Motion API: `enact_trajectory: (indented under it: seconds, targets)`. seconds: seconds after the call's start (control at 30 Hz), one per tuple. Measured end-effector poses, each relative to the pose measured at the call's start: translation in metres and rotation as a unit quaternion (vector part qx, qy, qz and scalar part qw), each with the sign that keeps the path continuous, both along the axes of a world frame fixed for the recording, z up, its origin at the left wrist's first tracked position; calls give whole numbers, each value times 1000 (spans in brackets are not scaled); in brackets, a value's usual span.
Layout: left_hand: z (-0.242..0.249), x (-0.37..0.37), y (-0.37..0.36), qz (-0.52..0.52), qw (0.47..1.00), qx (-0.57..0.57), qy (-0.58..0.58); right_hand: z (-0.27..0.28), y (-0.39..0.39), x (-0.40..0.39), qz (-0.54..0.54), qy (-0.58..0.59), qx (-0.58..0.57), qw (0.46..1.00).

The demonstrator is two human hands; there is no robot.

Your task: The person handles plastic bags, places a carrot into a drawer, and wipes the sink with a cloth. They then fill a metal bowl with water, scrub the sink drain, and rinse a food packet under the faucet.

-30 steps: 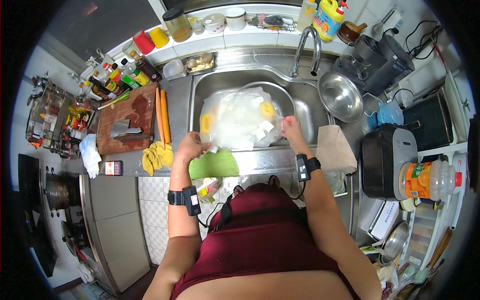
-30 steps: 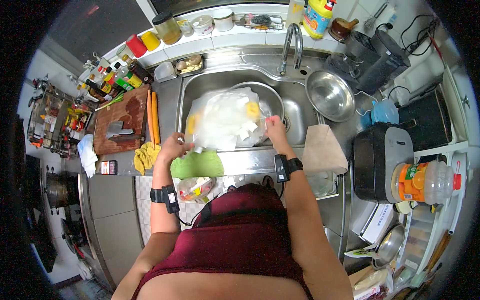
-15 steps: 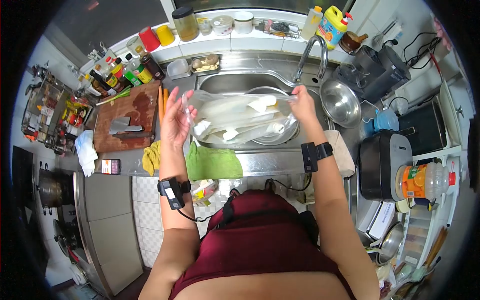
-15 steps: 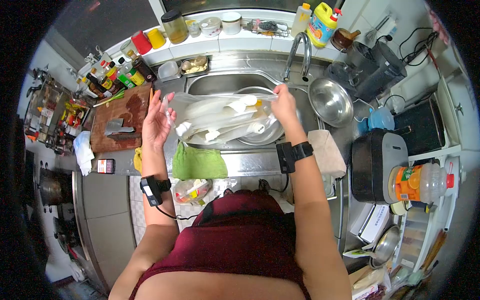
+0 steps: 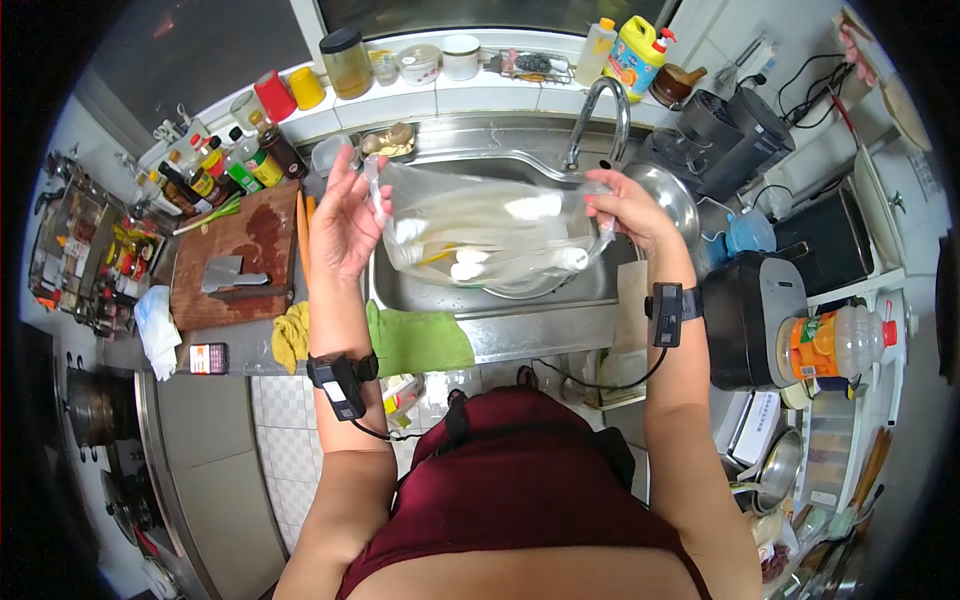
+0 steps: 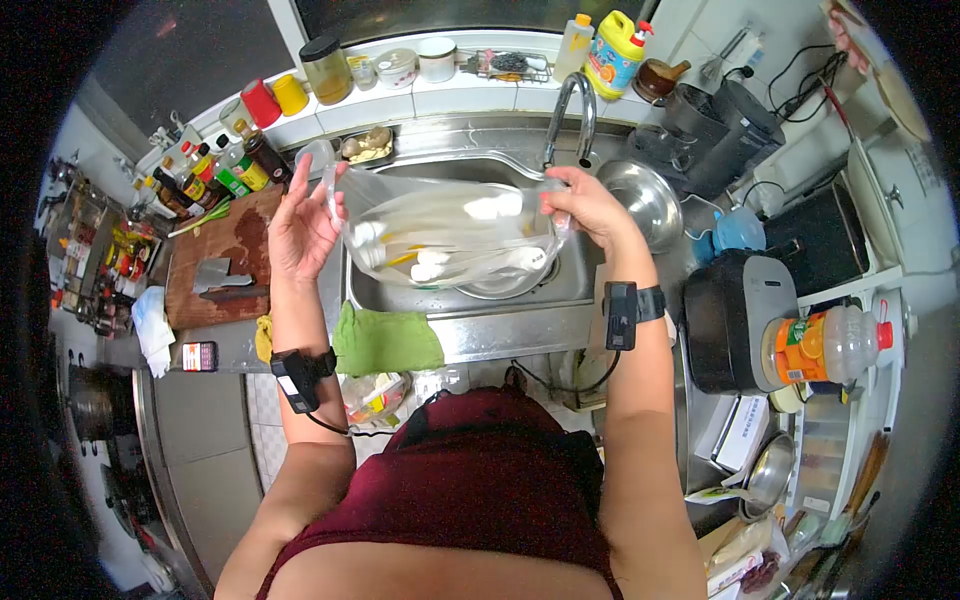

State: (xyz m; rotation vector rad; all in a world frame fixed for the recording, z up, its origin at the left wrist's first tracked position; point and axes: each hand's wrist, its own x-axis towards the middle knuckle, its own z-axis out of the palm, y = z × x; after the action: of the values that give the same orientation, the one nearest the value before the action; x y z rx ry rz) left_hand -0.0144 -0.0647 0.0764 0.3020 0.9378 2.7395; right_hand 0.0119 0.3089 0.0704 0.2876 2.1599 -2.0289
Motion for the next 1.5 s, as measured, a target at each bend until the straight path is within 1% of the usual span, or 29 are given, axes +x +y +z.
enact_trajectory:
  seconds: [0.03, 0.07, 0.17, 0.2, 0.3, 0.33, 0.43, 0.47, 0.5, 0.57, 0.6, 0.67, 0.7, 0.73, 0.83, 0.9, 0.97, 1.03, 1.13, 1.17, 1.23, 1.27, 1.4, 1.5]
  targets:
    - [-1, -3, -1, -26, 999, 28, 5, 6, 8, 2, 21, -12, 5, 1000]
    - [-2, -5, -1, -26, 999, 30, 4, 14, 17, 6, 5, -12, -141, 990]
    - [-3, -13, 2, -25, 999, 35, 11, 20, 10, 16, -23, 63, -335, 940]
    - [-4, -14, 3, -23, 999, 38, 15, 5, 19, 10, 4, 87, -323, 942]
    - [16, -2, 14, -70, 997, 39, 2, 23, 23, 14, 15, 88, -297, 951]
    - [21, 0, 19, -64, 997, 41, 27, 30, 22, 15, 32, 117, -328, 937]
    - [17, -14, 23, 0, 1000, -26, -11, 33, 7, 14, -15, 169, -188, 967]
    - [19, -16, 24, -33, 999, 0, -27, 30, 8, 11, -12, 81, -125, 989]
    - [20, -16, 29, -63, 998, 18, -9, 33, 9, 9, -12, 113, -143, 983]
    - [36, 6, 55, -123, 991, 60, 17, 45, 6, 10, -9, 167, -174, 970]
    - [38, 9, 62, -132, 987, 88, 24, 51, 1, 14, -46, 177, -264, 947]
    - [42, 0, 68, -128, 987, 92, 20, 51, 7, 7, -80, 172, -81, 979]
    - [44, -3, 71, -127, 987, 94, 19, 51, 10, 7, -97, 166, 12, 981]
    - [50, -2, 73, -152, 982, 108, 15, 53, 6, 8, -97, 172, 73, 978]
    - [57, 7, 89, -187, 974, 118, 44, 49, -2, 14, -55, 169, 67, 982]
    - [61, 17, 105, -174, 981, 72, 45, 54, -20, 27, -20, 168, 174, 970]
    - [59, 23, 124, -163, 982, -37, 83, 31, -31, 28, 58, 266, 254, 928]
    - [52, 31, 140, -155, 979, -88, 99, 42, -49, 46, 66, 224, 346, 909]
    - [56, 48, 163, -195, 974, -67, 95, 30, -61, 59, -13, 229, 424, 876]
    - [59, 53, 168, -202, 974, -64, 84, 26, -61, 61, -37, 224, 409, 884]
    - [52, 52, 178, -218, 968, -71, 102, 18, -58, 63, -85, 217, 381, 895]
    - [49, 52, 182, -226, 965, -74, 111, 14, -57, 64, -108, 230, 387, 887]
    - [54, 58, 194, -241, 961, -72, 117, 12, -54, 69, -173, 228, 351, 891]
    - [62, 62, 198, -261, 955, -53, 127, 7, -40, 66, -268, 310, 287, 866]
